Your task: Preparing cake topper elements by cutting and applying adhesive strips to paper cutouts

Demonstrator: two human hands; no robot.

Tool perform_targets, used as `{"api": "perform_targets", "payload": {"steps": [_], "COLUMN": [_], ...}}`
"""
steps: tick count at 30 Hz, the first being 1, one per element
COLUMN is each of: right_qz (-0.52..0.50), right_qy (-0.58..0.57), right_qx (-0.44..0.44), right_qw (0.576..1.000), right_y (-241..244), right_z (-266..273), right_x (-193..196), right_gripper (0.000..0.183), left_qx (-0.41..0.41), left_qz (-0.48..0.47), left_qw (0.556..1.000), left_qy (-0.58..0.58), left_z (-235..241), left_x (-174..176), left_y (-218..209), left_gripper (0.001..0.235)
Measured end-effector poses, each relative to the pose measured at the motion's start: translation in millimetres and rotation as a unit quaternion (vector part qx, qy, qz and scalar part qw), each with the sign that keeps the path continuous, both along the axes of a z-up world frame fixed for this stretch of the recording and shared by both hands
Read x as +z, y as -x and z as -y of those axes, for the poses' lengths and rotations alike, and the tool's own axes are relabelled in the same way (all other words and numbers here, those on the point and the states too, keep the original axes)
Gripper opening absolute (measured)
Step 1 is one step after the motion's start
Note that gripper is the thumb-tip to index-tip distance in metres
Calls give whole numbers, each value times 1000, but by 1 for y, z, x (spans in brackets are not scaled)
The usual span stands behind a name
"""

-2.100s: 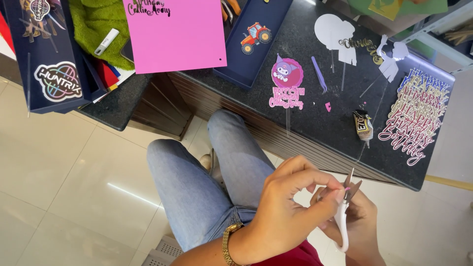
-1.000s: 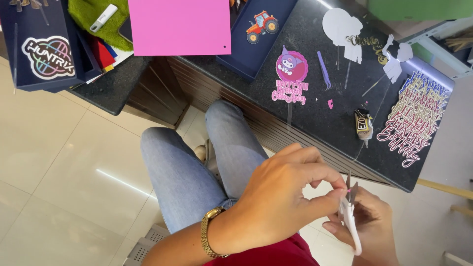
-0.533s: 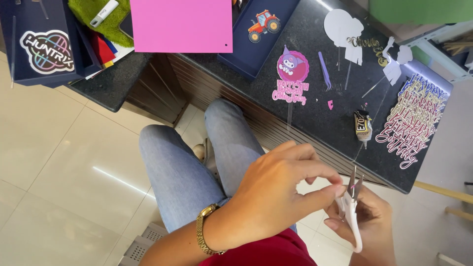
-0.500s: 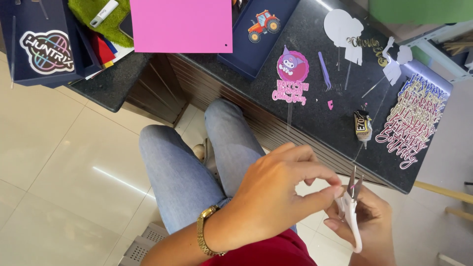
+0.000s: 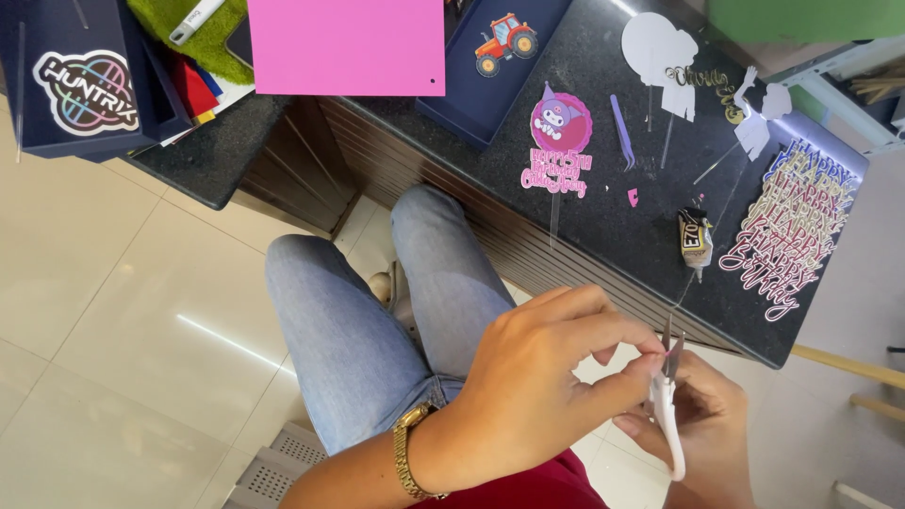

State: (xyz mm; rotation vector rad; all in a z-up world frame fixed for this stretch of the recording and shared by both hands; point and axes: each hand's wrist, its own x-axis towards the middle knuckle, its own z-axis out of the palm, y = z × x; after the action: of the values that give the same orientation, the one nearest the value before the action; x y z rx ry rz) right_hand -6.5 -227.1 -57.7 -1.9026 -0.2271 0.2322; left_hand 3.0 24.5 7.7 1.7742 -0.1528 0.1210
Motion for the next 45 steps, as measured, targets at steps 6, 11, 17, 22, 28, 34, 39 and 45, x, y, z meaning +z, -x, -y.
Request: {"api": "perform_targets", "payload": {"steps": [6,11,17,22,28,34,39,45], "right_qz": [-12,-16,-17,-15,-41,-75,-85,-34], "right_qy": [-8,-55,-67,-69,-88,-106,-66,-120], "right_qx": [8,42,55,61,41,38,25,13], "right_qw": [1000,997,996,996,994,991,994,992], "right_y": [-2,-6,-6,-7,-5,-3,-3,-11], "right_z": [0,-5,-8,-11,-11,-4,0,10], "right_x": [1,6,11,14,15,13,10,-4], "right_gripper": [33,31,33,34,37,41,37,47], "left_qx": [-15,-33,-54,-58,-57,-83,-89,-106], "left_qz": [-10,-5,-4,8,24,5,-30,-24], "left_qw": [1000,999,998,997,995,993,993,994], "left_qy": [-20,-30,-43,-55,-78,-85,-74,-2], "left_z": [0,-2,-5,-6,-12,-18,-17,-22], "left_x": [0,1,2,2,5,7,3,-1], "left_y": [-2,-4,-6,-6,-9,-13,-14,-11], "left_gripper": [7,12,13,8,9,14,13,13]}}
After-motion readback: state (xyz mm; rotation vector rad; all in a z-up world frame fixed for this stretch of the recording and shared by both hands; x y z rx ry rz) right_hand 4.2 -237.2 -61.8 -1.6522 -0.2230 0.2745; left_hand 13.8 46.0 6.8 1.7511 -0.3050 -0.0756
